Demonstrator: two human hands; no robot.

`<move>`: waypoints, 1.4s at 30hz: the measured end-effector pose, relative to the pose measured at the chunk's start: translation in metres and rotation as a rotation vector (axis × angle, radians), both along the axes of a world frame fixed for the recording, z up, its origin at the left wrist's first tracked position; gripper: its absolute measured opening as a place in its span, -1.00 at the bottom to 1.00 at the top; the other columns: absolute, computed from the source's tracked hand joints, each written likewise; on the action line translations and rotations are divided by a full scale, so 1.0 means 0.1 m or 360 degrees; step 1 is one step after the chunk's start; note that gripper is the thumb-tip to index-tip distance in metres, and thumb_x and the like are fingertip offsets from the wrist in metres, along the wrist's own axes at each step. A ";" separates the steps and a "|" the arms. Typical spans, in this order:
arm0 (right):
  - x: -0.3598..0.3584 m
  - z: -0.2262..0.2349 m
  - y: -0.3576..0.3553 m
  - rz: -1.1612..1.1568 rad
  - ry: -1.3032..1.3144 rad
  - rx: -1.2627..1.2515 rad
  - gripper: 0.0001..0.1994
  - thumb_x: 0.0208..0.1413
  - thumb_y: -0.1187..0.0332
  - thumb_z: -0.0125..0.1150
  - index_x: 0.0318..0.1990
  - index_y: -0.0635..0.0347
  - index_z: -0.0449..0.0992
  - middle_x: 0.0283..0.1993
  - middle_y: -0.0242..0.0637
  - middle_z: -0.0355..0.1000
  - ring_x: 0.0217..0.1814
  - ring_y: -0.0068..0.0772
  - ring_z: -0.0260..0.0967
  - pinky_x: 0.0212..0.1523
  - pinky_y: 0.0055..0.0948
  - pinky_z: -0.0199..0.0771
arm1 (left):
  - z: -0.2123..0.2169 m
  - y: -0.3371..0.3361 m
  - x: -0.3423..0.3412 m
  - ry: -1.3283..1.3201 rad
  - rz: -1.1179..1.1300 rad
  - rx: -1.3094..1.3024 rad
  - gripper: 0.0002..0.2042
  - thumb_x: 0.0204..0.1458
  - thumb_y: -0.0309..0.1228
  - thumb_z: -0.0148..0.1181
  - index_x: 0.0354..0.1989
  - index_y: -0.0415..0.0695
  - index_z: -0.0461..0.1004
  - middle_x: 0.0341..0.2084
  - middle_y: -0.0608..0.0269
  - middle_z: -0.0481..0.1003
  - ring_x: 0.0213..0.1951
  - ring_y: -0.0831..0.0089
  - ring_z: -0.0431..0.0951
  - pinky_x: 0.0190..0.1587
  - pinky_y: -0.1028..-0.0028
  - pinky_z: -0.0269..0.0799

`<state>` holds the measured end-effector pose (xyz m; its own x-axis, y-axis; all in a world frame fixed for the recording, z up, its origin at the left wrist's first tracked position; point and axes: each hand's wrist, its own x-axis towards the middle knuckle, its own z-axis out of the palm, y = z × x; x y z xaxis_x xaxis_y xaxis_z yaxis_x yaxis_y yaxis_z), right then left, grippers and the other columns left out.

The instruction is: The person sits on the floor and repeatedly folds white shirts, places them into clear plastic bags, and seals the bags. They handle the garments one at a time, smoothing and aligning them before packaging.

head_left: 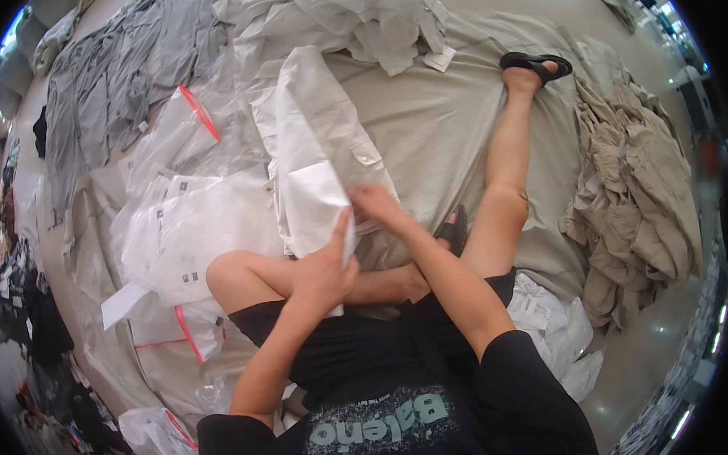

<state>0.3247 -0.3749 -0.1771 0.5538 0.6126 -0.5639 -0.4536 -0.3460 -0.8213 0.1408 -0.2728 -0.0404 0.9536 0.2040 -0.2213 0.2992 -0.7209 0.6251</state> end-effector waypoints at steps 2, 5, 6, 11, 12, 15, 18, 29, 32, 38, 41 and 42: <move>0.31 -0.01 -0.19 -0.0376 -0.0147 -0.0005 -0.61 0.51 0.16 0.07 0.20 0.27 0.61 -0.17 -0.14 0.66 -0.26 -0.39 0.64 -0.33 -0.35 0.69 | -0.23 -0.25 0.18 -0.0024 -0.0067 0.0057 -0.13 0.16 -0.28 0.19 0.66 -0.13 -0.02 -0.54 -0.19 0.61 -0.48 -0.24 0.63 -0.27 -0.14 0.56; 0.49 0.43 0.02 -0.0377 -0.1474 0.0266 -0.63 0.45 0.19 0.17 0.27 0.14 0.59 0.12 -0.16 0.61 0.09 -0.27 0.59 0.07 -0.22 0.64 | -0.44 -0.41 0.46 0.0064 -0.0158 0.0062 -0.17 0.18 -0.24 0.16 0.63 -0.16 0.02 -0.52 -0.16 0.62 -0.47 -0.21 0.64 -0.30 -0.11 0.56; 0.52 0.69 0.19 -0.0244 -0.1796 0.0360 -0.61 0.43 0.20 0.21 0.31 0.11 0.56 0.24 -0.18 0.56 0.25 -0.23 0.53 0.23 -0.16 0.55 | -0.50 -0.43 0.55 0.0079 -0.0155 0.0052 -0.19 0.21 -0.22 0.15 0.63 -0.17 0.02 -0.52 -0.15 0.62 -0.46 -0.20 0.64 -0.30 -0.10 0.56; 0.81 0.19 0.63 0.0475 -0.2457 -0.0269 -0.49 0.39 0.07 0.21 0.46 -0.20 0.45 0.62 -0.33 0.24 0.68 -0.04 0.08 0.61 0.15 0.05 | -1.23 -0.62 0.66 -0.0170 -0.0369 -0.0168 -0.29 0.36 -0.06 0.09 0.60 -0.09 0.09 -0.30 -0.21 0.66 -0.23 -0.24 0.67 -0.12 -0.11 0.56; 0.94 -0.23 0.53 0.0526 -0.2405 -0.0562 -0.48 0.40 0.04 0.19 0.47 -0.24 0.43 0.64 -0.35 0.21 0.70 -0.01 0.04 0.62 0.19 0.00 | -1.18 -0.65 0.63 -0.0011 -0.0485 -0.0229 -0.35 0.39 -0.02 0.07 0.56 -0.03 0.18 -0.21 -0.25 0.65 -0.12 -0.26 0.66 -0.04 -0.11 0.53; 1.14 -0.57 0.55 0.0573 -0.2260 -0.0629 -0.49 0.43 -0.03 0.09 0.48 -0.28 0.42 0.64 -0.35 0.20 0.69 0.08 0.04 0.59 0.32 -0.01 | -0.95 -0.33 0.66 0.0412 -0.0820 -0.0315 -0.40 0.37 0.00 0.11 0.48 -0.02 0.32 -0.18 -0.24 0.65 -0.08 -0.21 0.66 -0.05 -0.08 0.53; 1.41 -0.64 0.53 0.0470 -0.2072 -0.0326 -0.46 0.39 0.07 0.19 0.48 -0.17 0.40 0.61 -0.26 0.23 0.66 0.05 0.08 0.58 0.14 0.10 | -0.84 -0.04 0.83 -0.0229 -0.0522 0.0004 -0.44 0.30 -0.10 0.23 0.41 -0.06 0.43 -0.30 -0.08 0.61 -0.20 -0.01 0.66 -0.11 0.09 0.56; 2.89 -0.06 1.60 -0.0004 -0.0496 -0.0160 0.01 -0.07 -0.08 0.70 0.47 0.29 0.37 0.35 -0.03 0.50 0.32 -0.10 0.51 0.32 -0.14 0.52 | -1.61 0.64 1.17 -0.0294 -0.0113 0.0596 -0.18 0.19 -0.14 0.31 0.62 -0.06 0.15 -0.05 0.15 0.50 -0.08 0.13 0.59 -0.03 0.11 0.53; 2.76 0.52 1.70 0.0114 -0.0185 0.0037 -0.33 0.03 0.10 0.69 0.25 0.25 0.61 0.11 -0.23 0.66 0.09 -0.27 0.63 0.12 -0.24 0.61 | -1.61 0.65 1.20 -0.0215 -0.0051 0.0609 -0.16 0.16 -0.14 0.32 0.61 -0.06 0.15 -0.03 0.13 0.50 -0.06 0.12 0.59 -0.03 0.09 0.55; 2.09 1.61 0.49 0.0705 -0.1054 0.0507 -0.66 0.16 0.39 0.53 0.10 0.19 0.71 0.11 -0.38 0.68 0.13 -0.34 0.60 0.16 -0.35 0.57 | -1.72 0.90 1.49 -0.0386 0.0024 0.0489 -0.37 0.17 -0.14 0.31 0.40 -0.13 0.42 -0.06 -0.01 0.61 -0.15 0.00 0.68 -0.14 0.07 0.63; 1.61 1.60 -0.24 0.1031 -0.1311 0.0811 -0.71 0.10 0.49 0.49 0.01 0.14 0.73 0.23 -0.27 0.63 0.42 -0.12 0.44 0.44 -0.13 0.35 | -2.04 1.16 1.37 -0.0412 -0.0144 0.0342 -0.63 0.17 -0.19 0.30 0.03 -0.19 0.64 -0.12 -0.09 0.65 -0.12 -0.04 0.68 -0.02 0.09 0.61; 1.42 1.50 -0.43 0.1191 -0.1387 0.0787 -0.67 0.03 0.51 0.48 0.00 0.10 0.73 0.30 -0.24 0.57 0.54 -0.05 0.29 0.54 -0.05 0.19 | -2.02 1.18 1.27 -0.0444 -0.0090 0.0164 -0.64 0.16 -0.23 0.30 0.05 -0.19 0.64 -0.07 -0.10 0.65 -0.04 -0.03 0.65 0.06 0.15 0.57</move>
